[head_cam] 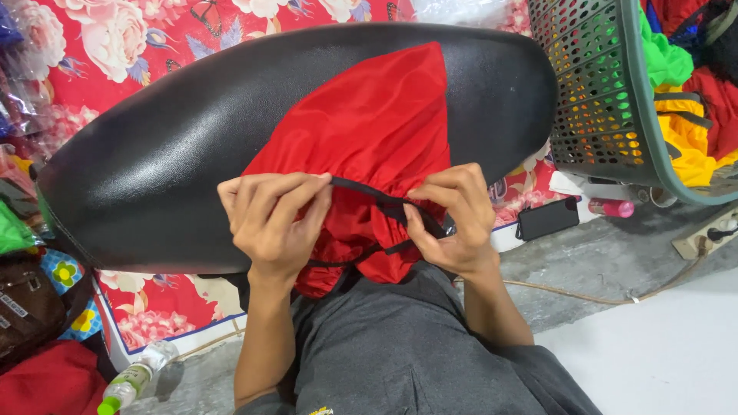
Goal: Inspecting and preparing a red elasticized seat cover by stretching and checking the elastic band over a motorcycle seat.
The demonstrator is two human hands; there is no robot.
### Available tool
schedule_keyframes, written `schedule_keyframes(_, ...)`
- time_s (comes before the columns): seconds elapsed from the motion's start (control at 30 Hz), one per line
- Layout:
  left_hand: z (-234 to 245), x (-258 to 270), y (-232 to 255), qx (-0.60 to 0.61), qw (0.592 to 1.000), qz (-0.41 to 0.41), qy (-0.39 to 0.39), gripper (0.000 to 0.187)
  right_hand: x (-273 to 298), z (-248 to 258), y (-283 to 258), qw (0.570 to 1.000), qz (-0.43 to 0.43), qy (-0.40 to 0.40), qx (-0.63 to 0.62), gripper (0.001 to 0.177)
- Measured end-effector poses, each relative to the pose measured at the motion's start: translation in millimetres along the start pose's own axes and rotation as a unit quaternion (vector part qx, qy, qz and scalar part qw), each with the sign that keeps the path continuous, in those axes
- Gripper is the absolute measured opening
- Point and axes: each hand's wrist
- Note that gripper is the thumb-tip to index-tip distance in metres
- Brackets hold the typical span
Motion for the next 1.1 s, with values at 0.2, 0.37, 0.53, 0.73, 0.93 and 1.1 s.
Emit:
schedule_keyframes(0.2,-3,6,-8,0.016,1.000,0.009,0.020,0.014,2,4,2,0.996,-0.044,-0.073,0.004,0.015)
schedule_keyframes(0.37,0,6,-7,0.018,1.000,0.015,0.015,0.011,1,-5,6,0.994,0.005,-0.071,0.081,0.017)
schedule_keyframes(0.53,4,8,-13,0.020,0.999,0.002,0.030,0.013,0,-7,13,0.989,0.071,0.010,0.126,0.017)
schedule_keyframes(0.73,7,21,-16,0.019,0.997,-0.042,0.056,0.014,4,3,29,0.967,0.173,0.127,0.141,0.012)
schedule_keyframes(0.93,18,39,-25,0.024,0.995,-0.060,0.071,0.014,18,12,54,0.953,0.215,0.158,0.145,0.007)
schedule_keyframes(1.1,24,51,-33,0.021,0.995,-0.062,0.081,0.014,21,16,55,0.947,0.224,0.166,0.159,0.006)
Point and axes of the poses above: each hand's wrist, its own x-axis away from the middle knuckle, its own z-axis out of the back of the hand, y = z × x, and after that the axes turned 11 degrees about -x, right-handed
